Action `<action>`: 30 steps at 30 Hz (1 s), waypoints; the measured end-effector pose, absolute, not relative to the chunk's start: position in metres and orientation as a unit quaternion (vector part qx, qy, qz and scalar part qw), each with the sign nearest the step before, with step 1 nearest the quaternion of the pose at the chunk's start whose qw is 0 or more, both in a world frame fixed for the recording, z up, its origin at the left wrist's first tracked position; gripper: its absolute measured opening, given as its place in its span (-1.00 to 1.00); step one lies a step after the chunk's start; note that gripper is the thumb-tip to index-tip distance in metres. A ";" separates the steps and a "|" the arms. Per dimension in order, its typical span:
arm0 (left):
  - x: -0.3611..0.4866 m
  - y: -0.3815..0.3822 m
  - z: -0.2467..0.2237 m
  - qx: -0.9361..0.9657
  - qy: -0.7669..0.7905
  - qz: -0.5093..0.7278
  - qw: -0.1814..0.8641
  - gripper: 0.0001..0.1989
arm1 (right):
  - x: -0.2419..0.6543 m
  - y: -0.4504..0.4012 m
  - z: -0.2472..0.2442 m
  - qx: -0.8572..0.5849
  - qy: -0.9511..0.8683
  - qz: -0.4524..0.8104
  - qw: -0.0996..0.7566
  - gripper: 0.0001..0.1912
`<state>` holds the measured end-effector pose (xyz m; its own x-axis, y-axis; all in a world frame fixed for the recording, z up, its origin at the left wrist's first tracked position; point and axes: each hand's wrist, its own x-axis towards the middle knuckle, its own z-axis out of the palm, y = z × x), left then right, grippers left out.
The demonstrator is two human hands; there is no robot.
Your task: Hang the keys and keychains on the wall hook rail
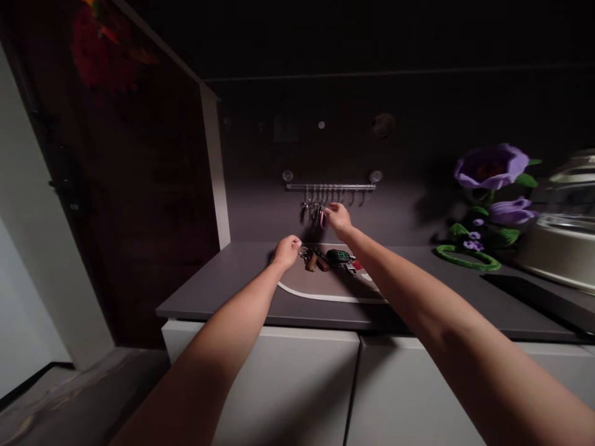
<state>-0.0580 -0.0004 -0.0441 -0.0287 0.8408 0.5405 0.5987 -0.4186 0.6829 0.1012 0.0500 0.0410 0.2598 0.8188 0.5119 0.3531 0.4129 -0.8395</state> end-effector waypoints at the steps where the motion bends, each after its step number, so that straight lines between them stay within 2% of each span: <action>1: -0.058 -0.002 -0.043 0.690 0.521 0.487 0.126 -0.86 | 0.101 0.047 0.040 -0.506 -0.580 0.187 0.610 -0.66; 9: -0.058 -0.006 -0.042 0.722 0.525 0.443 0.084 -0.88 | 0.101 0.017 0.017 -0.465 -0.642 0.173 0.585 -0.73; 16: -0.060 -0.005 -0.044 0.736 0.538 0.404 0.073 -0.88 | 0.104 -0.010 -0.015 -0.452 -0.753 0.060 0.474 -0.78; 22: -0.059 -0.007 -0.044 0.747 0.542 0.379 0.068 -0.90 | 0.104 -0.020 -0.021 -0.454 -0.814 -0.029 0.362 -0.78; 30: -0.060 -0.001 -0.047 0.755 0.549 0.356 0.041 -0.95 | 0.100 -0.011 -0.028 -0.473 -0.816 -0.032 0.330 -0.77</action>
